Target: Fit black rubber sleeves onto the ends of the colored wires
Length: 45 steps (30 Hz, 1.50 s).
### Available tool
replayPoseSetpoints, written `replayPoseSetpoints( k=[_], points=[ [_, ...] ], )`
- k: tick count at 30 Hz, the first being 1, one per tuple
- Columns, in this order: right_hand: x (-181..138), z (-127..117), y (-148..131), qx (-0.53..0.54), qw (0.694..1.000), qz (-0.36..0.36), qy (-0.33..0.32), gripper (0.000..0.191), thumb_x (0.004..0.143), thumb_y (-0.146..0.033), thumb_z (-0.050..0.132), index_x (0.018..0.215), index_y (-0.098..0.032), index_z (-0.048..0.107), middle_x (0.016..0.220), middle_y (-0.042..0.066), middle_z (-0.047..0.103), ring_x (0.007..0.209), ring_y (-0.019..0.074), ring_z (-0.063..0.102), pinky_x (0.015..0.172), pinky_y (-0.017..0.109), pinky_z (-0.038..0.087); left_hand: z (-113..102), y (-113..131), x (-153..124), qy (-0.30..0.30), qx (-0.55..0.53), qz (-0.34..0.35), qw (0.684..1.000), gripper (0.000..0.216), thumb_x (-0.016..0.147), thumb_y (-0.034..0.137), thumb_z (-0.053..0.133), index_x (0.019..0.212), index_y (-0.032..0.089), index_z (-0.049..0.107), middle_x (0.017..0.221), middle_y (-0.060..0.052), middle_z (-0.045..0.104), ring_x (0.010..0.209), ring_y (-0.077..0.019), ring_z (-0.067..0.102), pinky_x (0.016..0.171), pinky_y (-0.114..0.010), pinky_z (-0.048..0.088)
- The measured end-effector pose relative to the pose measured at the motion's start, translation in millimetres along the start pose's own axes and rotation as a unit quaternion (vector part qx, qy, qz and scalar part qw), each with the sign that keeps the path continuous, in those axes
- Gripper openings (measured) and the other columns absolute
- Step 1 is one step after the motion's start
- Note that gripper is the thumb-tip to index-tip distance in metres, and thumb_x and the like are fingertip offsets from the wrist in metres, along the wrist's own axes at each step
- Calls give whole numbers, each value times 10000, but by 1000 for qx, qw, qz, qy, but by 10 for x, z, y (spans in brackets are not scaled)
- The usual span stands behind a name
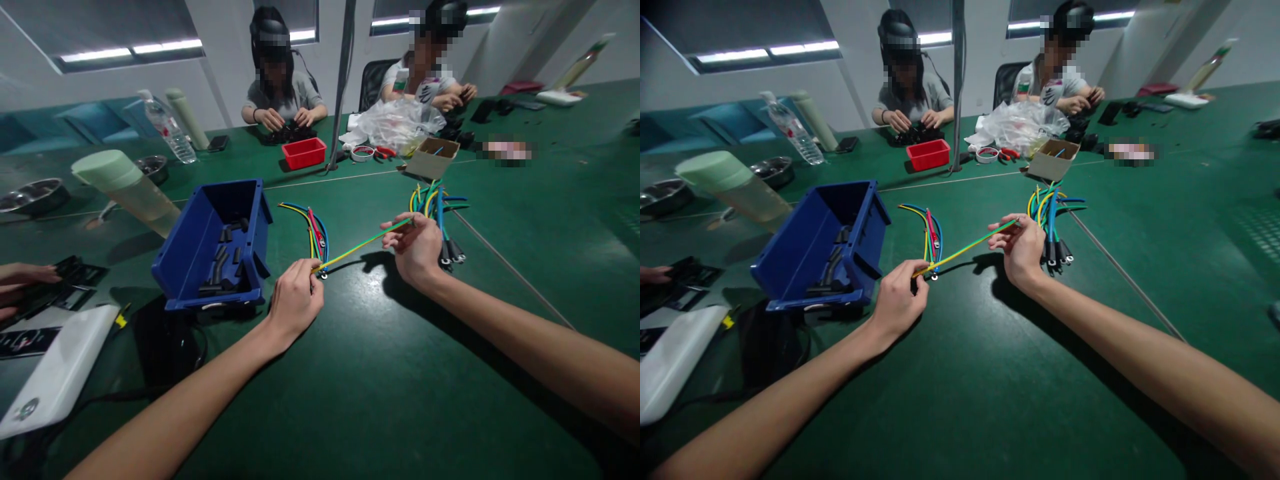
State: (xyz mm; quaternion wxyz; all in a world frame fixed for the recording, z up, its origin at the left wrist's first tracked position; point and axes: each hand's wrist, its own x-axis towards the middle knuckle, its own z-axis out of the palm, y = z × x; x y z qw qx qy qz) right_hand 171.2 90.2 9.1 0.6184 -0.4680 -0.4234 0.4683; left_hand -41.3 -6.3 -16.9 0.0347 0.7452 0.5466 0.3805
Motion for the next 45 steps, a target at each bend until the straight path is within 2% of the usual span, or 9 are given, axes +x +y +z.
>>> replayPoseSetpoints(
  k=[10, 19, 23, 26, 29, 33, 38, 41, 45],
  points=[
    [8, 39, -113, 8, 1000, -15, 5, 162, 819, -272, 477, 724, -197, 585, 738, 65, 687, 500, 106, 600, 486, 224, 495, -38, 17, 54, 33, -29, -72, 996, 273, 769, -6, 492, 962, 168, 573, 900, -56, 669, 831, -188, 663, 758, -331, 559],
    [22, 53, -152, -11, 1000, -8, 7, 187, 854, -349, 482, 772, -199, 556, 793, 74, 672, 579, 117, 632, 570, 239, 542, -42, 0, 61, 75, -73, -78, 991, 266, 779, 4, 510, 973, 178, 558, 884, -33, 656, 811, -155, 665, 718, -278, 570],
    [11, 59, -180, 13, 1000, 4, 6, 114, 825, -268, 481, 771, -199, 554, 806, 65, 672, 583, 105, 627, 577, 224, 538, -58, 6, 67, 79, -93, -99, 988, 235, 805, 24, 512, 977, 176, 563, 882, -39, 665, 797, -154, 668, 662, -258, 566],
    [-49, 72, -211, 50, 999, 9, -16, 95, 780, -201, 491, 779, -196, 585, 813, 52, 687, 575, 94, 627, 561, 213, 528, -75, 17, 81, 79, -120, -115, 983, 198, 824, 48, 524, 977, 166, 567, 883, -48, 673, 781, -147, 671, 604, -225, 551],
    [-175, 98, -196, 66, 995, 2, -72, 103, 785, -223, 532, 822, -193, 623, 842, 53, 708, 587, 106, 649, 549, 231, 529, -81, 17, 88, 78, -148, -116, 979, 166, 834, 75, 543, 972, 163, 569, 890, -53, 682, 772, -140, 676, 596, -210, 549],
    [-410, 151, -93, 40, 984, 21, -173, 165, 814, -340, 638, 889, -194, 665, 873, 53, 725, 605, 135, 681, 538, 257, 545, -66, 17, 63, 59, -162, -77, 982, 152, 848, 104, 558, 985, 169, 566, 894, -43, 693, 739, -126, 671, 635, -221, 552],
    [-650, 168, 15, -24, 961, 54, -270, 197, 804, -387, 699, 845, -194, 685, 740, 18, 713, 566, 137, 669, 518, 244, 539, -34, 68, -1, 19, -137, 58, 989, 174, 848, 83, 532, 993, 168, 578, 858, -31, 693, 694, -118, 652, 629, -233, 532],
    [-690, 147, 37, -51, 957, 53, -279, 217, 830, -390, 690, 830, -173, 673, 714, 20, 712, 580, 129, 666, 547, 229, 530, -102, 140, 12, 23, -76, 129, 988, 168, 833, 83, 544, 973, 170, 574, 895, -53, 711, 815, -167, 669, 735, -308, 542],
    [-634, 142, 36, -40, 963, 69, -257, 210, 866, -380, 666, 880, -171, 646, 759, 11, 723, 604, 119, 678, 596, 222, 536, -406, 290, 145, 79, -33, 198, 976, 182, 784, 53, 605, 914, 172, 560, 1012, -67, 724, 958, -198, 654, 851, -359, 516]
  ],
)
